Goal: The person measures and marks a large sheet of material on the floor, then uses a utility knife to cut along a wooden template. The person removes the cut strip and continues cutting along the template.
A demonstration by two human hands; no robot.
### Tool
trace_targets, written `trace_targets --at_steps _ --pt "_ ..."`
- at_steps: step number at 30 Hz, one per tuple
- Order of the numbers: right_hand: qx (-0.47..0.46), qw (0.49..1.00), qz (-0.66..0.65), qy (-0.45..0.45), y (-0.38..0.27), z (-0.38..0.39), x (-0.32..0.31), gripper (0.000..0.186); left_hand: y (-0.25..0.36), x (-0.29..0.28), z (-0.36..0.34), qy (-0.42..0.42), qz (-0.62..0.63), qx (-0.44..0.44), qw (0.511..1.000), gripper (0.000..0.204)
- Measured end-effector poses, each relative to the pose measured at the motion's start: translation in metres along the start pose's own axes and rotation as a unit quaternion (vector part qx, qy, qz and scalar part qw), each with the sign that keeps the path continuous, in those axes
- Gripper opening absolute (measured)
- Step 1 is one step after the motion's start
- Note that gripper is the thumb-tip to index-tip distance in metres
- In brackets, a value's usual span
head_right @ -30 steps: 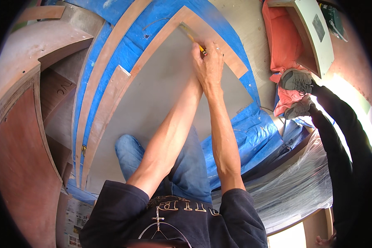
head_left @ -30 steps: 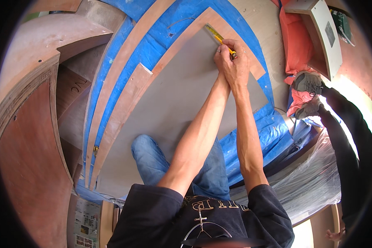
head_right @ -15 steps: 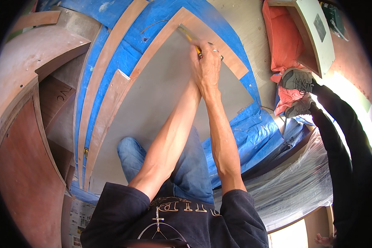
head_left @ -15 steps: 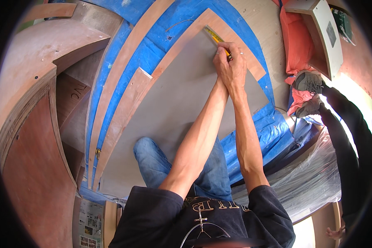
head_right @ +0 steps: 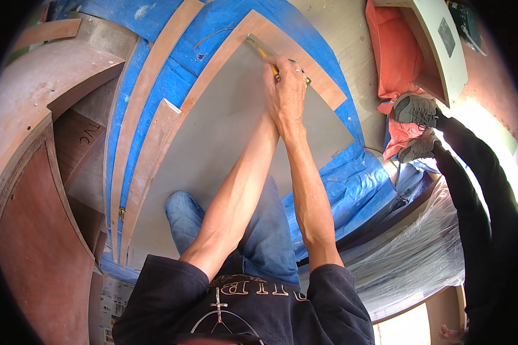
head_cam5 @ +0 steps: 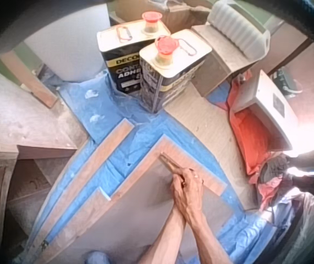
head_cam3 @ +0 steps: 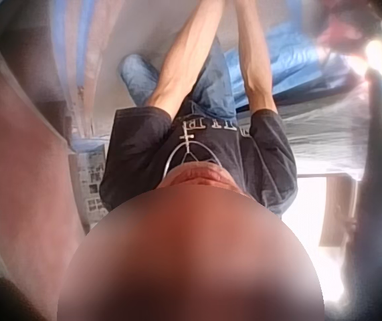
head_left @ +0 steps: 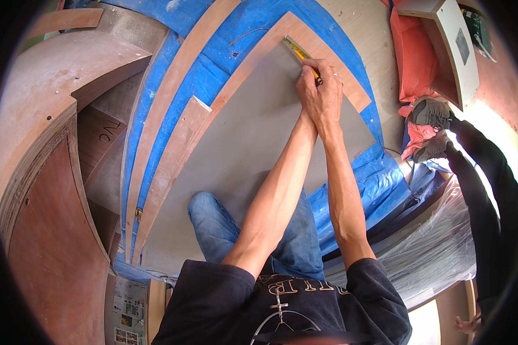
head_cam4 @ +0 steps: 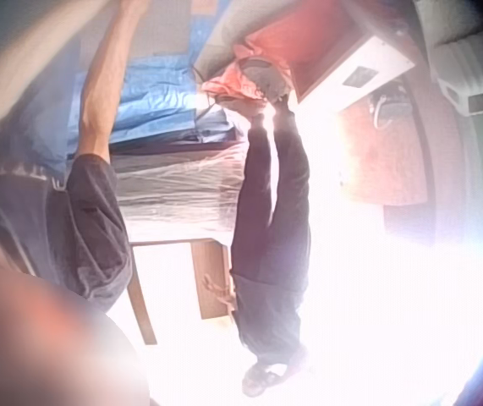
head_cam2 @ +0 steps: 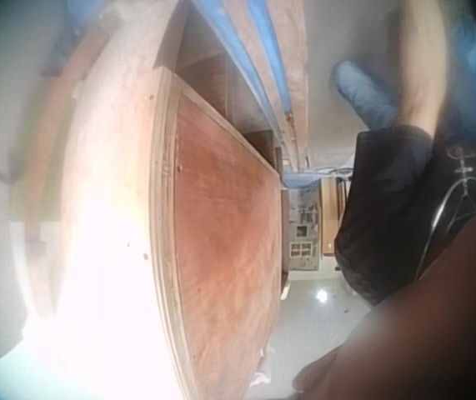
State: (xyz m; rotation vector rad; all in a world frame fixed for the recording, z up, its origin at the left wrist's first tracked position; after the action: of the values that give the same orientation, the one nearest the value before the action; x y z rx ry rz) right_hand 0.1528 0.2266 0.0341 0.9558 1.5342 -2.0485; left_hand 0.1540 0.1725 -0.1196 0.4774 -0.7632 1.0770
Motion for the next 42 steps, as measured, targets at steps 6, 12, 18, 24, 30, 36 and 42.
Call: trace_targets --at_steps 6,12,18,24,30,36,42 --pt "-0.008 1.0 -0.005 -0.001 0.0003 -0.0002 0.0004 0.017 0.0011 -0.0007 0.0013 0.0 -0.002 0.0 1.0 0.025" --pt "-0.002 1.0 -0.002 0.001 0.002 0.0001 0.001 0.018 0.0018 -0.0011 0.0023 0.0 -0.005 0.0 1.0 0.025" --pt "0.002 1.0 0.002 0.0 0.0014 0.0003 0.0004 0.018 0.0017 -0.0016 0.0033 0.0 -0.004 0.0 1.0 0.024" --pt "0.008 1.0 -0.01 -0.009 0.0011 0.0001 0.0003 0.018 0.0024 -0.0023 0.004 -0.001 -0.007 -0.001 1.0 0.024" --pt "0.004 1.0 -0.01 -0.005 0.0012 0.0001 0.0 0.018 0.0023 -0.0034 0.0048 -0.003 -0.007 -0.001 1.0 0.024" --pt "-0.002 1.0 -0.01 -0.004 0.0013 -0.0002 0.0001 0.017 0.0027 -0.0038 0.0046 -0.005 -0.007 0.0 1.0 0.024" --pt "0.001 1.0 -0.016 0.001 0.0014 0.0 0.0 0.018 0.0033 -0.004 0.005 -0.006 -0.007 -0.002 1.0 0.023"
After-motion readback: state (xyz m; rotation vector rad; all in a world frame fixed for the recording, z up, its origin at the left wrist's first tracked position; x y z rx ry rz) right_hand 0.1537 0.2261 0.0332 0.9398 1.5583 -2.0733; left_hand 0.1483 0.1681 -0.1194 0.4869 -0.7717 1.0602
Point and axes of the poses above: each hand's wrist, its own z-axis away from the middle knuckle, its own x-axis out of the palm, y = z × x, the point moved 6 cm from there along -z, towards the middle knuckle, and after that the axes turned 1 degree about -x, right-handed, at the moved point
